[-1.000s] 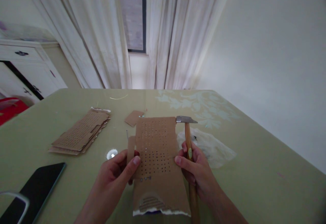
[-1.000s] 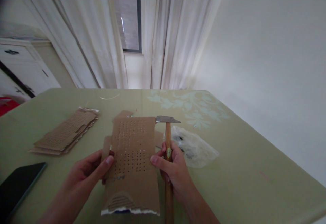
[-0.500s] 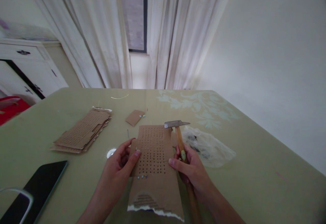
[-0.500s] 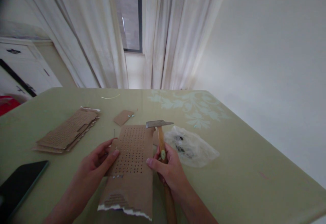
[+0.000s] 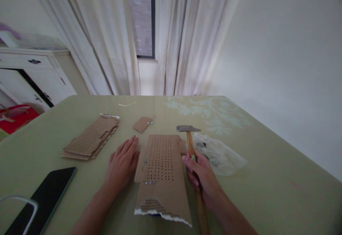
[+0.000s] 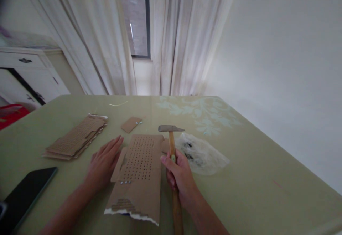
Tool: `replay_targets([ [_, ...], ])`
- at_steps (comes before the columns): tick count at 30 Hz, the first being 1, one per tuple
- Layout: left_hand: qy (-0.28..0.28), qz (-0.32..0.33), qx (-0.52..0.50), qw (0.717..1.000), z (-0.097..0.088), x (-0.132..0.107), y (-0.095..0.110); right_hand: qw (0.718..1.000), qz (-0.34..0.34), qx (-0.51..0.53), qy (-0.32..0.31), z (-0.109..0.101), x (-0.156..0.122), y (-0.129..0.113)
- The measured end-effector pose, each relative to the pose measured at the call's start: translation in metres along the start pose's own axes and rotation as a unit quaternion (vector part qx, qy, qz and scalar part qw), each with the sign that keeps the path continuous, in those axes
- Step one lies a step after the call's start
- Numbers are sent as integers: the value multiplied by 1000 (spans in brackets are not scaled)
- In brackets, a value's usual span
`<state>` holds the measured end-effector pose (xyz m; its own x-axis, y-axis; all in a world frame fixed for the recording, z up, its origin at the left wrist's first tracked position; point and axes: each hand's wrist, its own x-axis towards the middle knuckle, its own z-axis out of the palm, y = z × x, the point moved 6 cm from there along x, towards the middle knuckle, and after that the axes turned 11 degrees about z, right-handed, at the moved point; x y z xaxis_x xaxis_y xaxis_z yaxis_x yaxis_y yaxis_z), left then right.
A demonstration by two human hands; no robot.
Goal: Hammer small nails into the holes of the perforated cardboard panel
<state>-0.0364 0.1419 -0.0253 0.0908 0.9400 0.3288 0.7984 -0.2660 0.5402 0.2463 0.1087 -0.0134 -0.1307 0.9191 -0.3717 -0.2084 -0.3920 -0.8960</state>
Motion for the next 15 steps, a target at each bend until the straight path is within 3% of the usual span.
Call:
replay_targets([
  [7, -74, 16, 70, 995, 2, -8, -4, 1000, 0, 12, -3, 0, 3, 1],
  [12, -70, -33, 99, 992, -8, -13, -12, 1000, -10, 18, -10, -1, 4, -2],
  [15, -70, -26, 107, 991, -8, -15, -12, 1000, -9, 25, -14, -1, 3, -5],
])
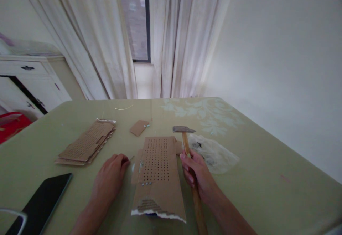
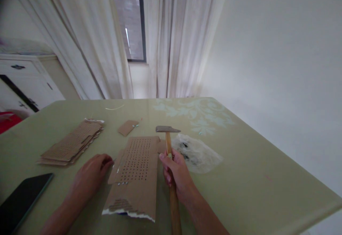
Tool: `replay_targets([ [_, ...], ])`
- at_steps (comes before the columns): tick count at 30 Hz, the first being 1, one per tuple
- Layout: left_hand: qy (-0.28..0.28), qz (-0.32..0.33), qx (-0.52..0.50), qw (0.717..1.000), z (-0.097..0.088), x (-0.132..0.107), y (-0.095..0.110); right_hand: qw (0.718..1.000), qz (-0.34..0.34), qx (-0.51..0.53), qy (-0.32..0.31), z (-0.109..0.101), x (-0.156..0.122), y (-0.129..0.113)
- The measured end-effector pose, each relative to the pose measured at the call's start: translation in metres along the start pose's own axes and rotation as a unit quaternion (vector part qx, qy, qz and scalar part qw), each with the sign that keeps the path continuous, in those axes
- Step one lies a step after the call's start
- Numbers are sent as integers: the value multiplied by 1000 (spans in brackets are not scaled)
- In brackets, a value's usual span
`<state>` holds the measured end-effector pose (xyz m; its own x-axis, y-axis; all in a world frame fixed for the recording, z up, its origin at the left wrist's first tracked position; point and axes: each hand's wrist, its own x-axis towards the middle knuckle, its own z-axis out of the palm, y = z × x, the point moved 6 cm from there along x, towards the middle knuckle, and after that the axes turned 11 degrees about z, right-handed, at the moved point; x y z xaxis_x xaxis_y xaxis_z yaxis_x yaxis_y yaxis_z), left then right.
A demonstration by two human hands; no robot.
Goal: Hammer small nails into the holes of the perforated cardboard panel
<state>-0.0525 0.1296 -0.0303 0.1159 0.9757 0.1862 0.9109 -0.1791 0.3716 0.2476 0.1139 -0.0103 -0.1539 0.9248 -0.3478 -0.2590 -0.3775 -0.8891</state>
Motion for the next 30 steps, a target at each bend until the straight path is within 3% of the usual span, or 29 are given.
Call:
replay_targets([
  [4, 15, 11, -2, 1000, -2, -2, 2, 1000, 10, 2, -10, 1, 0, 0],
  [8, 65, -2, -45, 997, -18, -2, 13, 1000, 10, 3, -16, 2, -1, 0],
  [10, 101, 10, -131, 986, -29, -4, 26, 1000, 12, 3, -17, 2, -2, 1],
  [12, 124, 33, -260, 957, -37, -10, 41, 1000, 16, 6, -21, 2, -2, 2],
  [15, 108, 51, -365, 923, -39, -22, 63, 1000, 15, 13, -22, 3, -3, 2],
  [21, 96, 70, -358, 926, -43, -34, 91, 1000, 20, 8, -5, 4, -1, 2],
  [30, 46, 163, -275, 946, -35, -32, 92, 999, 35, -5, -8, 3, -1, 5],
])
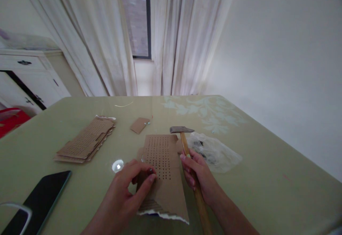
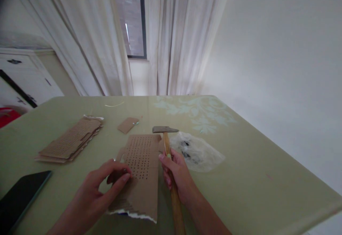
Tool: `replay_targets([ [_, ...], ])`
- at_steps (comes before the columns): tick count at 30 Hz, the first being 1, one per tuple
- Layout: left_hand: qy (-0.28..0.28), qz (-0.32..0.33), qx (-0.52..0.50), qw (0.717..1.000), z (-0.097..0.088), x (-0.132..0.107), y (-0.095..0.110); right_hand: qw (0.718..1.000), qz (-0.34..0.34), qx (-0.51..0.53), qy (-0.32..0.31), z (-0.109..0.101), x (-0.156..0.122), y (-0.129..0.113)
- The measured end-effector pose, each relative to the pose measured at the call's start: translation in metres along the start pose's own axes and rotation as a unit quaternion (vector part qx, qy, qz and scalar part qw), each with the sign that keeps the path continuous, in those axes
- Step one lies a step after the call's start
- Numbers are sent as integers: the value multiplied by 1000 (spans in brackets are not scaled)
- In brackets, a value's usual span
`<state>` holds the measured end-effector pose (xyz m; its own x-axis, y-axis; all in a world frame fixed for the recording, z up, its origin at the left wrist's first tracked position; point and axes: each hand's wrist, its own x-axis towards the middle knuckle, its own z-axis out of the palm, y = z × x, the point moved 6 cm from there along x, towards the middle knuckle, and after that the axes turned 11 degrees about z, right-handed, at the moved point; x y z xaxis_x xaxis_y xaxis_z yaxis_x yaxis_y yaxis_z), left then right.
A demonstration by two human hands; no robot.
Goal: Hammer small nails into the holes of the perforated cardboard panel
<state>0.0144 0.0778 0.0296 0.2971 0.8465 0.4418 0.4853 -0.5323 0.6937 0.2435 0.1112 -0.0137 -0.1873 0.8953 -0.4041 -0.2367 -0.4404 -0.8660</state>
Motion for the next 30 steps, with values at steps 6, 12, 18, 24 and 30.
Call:
replay_targets([
  [6, -17, 15, 12, 1000, 3, -1, 1, 1000, -3, 6, -12, 2, -2, -1],
  [12, -29, 24, 12, 999, 3, 0, 2, 1000, -12, 11, -10, 1, -1, -2],
  [18, -21, 25, 6, 999, 2, 1, 1, 1000, -18, 4, -6, -1, 1, -1],
  [24, -27, 31, 7, 999, 5, 0, 0, 1000, -13, 1, -8, 0, 0, -1],
  [30, -34, 48, 20, 998, 6, -1, 1, 999, 1, -37, -8, 0, 2, 5],
])
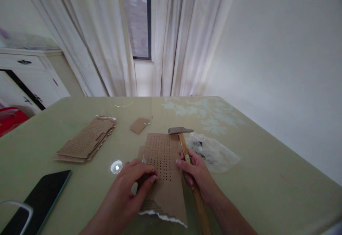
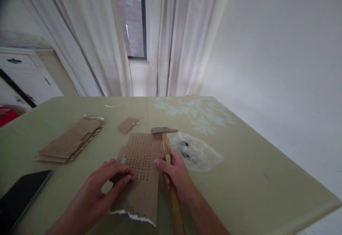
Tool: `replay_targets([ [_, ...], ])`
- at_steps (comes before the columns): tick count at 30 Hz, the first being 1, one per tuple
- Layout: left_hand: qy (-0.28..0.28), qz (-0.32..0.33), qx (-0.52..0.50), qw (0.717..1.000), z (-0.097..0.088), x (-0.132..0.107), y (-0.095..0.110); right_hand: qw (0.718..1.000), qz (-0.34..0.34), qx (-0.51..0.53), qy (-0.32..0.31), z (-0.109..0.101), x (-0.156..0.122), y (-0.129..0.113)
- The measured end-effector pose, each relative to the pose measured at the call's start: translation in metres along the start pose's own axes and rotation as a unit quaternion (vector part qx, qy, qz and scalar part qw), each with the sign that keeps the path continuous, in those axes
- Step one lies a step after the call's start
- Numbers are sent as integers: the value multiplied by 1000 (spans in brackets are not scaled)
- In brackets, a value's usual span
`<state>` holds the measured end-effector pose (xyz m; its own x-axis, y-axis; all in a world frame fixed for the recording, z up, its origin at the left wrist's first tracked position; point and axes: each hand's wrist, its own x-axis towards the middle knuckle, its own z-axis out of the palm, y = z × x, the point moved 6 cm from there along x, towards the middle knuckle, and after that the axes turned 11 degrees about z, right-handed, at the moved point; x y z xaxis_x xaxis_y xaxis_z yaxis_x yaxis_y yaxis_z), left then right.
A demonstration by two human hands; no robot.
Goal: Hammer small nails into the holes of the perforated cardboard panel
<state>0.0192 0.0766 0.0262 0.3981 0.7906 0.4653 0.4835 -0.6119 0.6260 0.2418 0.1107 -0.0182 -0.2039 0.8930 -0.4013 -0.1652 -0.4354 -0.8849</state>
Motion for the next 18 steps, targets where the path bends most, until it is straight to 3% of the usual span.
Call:
replay_targets([
  [7, -10, 37, 11, 999, -3, 4, 8, 1000, -3, -9, 11, 2, 0, 2],
  [18, -3, 21, -18, 1000, -1, 3, 6, 1000, -4, -23, 11, 3, 1, 1],
])
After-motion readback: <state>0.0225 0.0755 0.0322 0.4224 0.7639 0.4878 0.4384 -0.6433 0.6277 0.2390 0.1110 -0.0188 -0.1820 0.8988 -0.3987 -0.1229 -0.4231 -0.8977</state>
